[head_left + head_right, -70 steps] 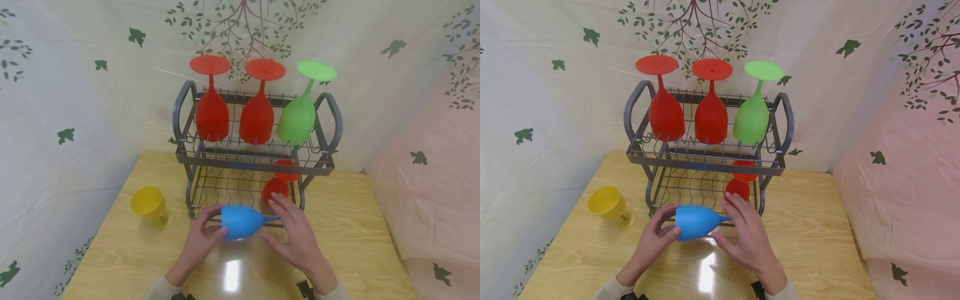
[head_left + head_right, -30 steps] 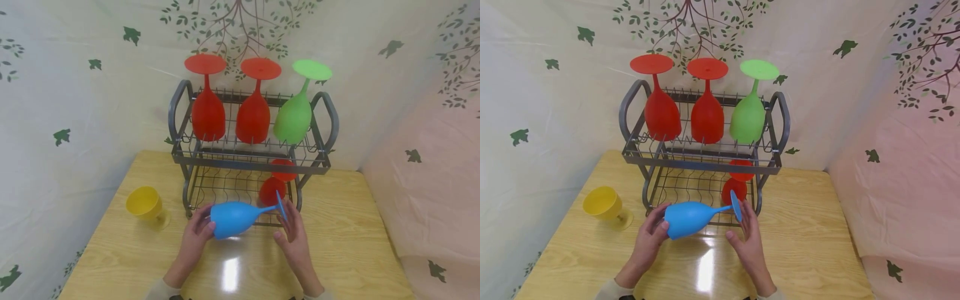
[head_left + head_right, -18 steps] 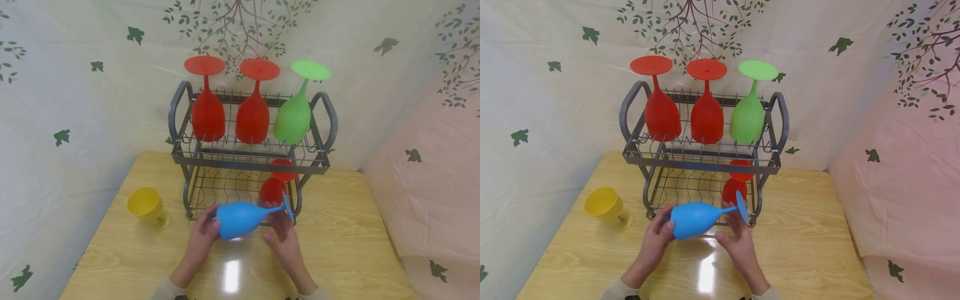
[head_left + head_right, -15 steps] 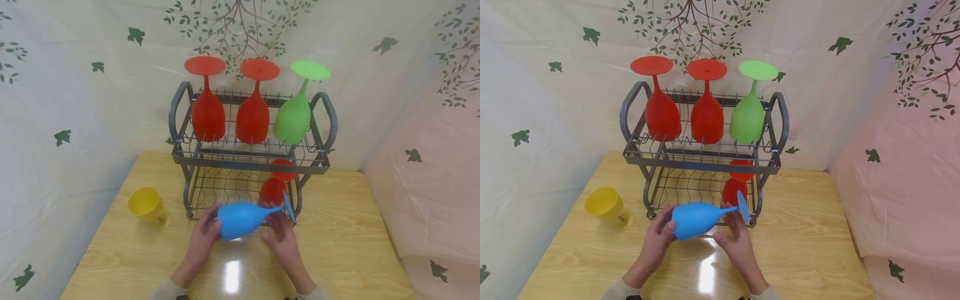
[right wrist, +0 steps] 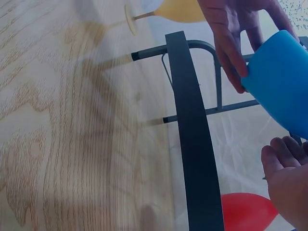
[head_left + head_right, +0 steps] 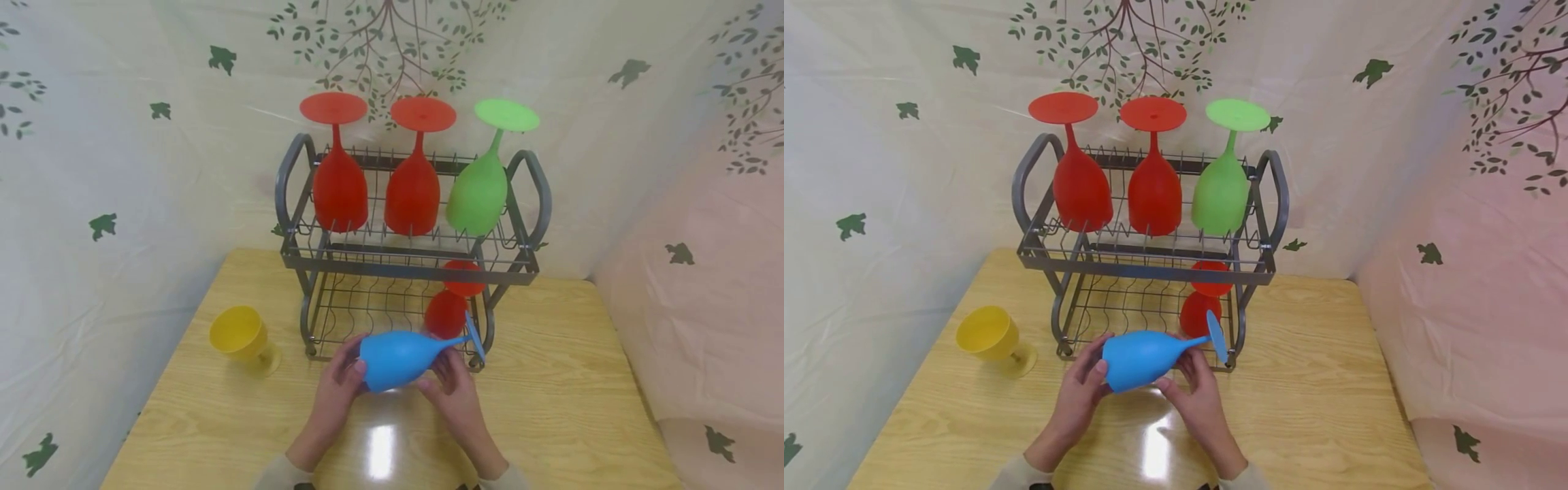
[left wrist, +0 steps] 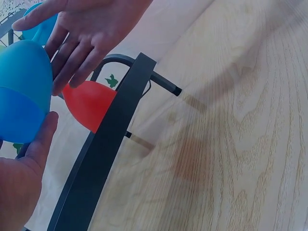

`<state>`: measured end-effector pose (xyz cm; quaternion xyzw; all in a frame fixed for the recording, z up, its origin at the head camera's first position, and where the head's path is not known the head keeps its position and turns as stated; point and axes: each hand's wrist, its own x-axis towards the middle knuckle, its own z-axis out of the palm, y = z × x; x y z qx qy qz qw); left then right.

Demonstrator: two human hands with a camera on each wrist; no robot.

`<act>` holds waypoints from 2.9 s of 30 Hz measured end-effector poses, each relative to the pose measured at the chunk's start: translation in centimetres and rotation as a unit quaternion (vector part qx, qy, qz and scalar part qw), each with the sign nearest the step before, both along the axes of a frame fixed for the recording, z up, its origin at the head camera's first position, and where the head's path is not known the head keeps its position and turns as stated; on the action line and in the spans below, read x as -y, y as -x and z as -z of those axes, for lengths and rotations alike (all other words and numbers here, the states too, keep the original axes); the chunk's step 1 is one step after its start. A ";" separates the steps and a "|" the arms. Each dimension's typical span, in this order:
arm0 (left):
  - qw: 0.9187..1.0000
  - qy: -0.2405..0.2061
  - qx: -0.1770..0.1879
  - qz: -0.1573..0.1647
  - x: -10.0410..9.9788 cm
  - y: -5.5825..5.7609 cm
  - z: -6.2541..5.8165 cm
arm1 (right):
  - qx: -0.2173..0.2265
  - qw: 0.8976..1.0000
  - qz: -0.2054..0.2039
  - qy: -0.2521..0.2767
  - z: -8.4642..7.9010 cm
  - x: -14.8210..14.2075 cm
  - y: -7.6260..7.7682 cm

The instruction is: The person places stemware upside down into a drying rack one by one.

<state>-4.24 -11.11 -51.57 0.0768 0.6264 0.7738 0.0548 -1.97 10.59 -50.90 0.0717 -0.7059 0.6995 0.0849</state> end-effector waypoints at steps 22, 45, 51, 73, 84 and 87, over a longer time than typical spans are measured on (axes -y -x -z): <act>0.995 0.064 -0.064 0.031 1.1 2.6 1.1 | 0.037 0.999 0.027 -0.025 0.2 0.9 2.6; 0.907 0.330 -0.263 -0.018 4.1 2.8 2.7 | -0.024 0.992 0.055 -0.109 -0.6 0.7 6.0; 0.885 0.381 -0.268 -0.006 4.4 2.7 3.0 | -0.050 0.988 0.062 -0.133 -1.1 0.9 7.0; 0.783 0.535 -0.318 0.007 4.5 2.8 3.0 | -0.066 0.973 0.064 -0.213 -1.4 1.6 9.1; 0.738 0.591 -0.327 0.010 4.7 2.9 3.9 | -0.034 0.960 0.064 -0.271 -1.4 1.8 10.0; 0.732 0.596 -0.329 0.011 4.7 2.9 4.1 | -0.031 0.958 0.060 -0.278 -1.4 1.9 10.2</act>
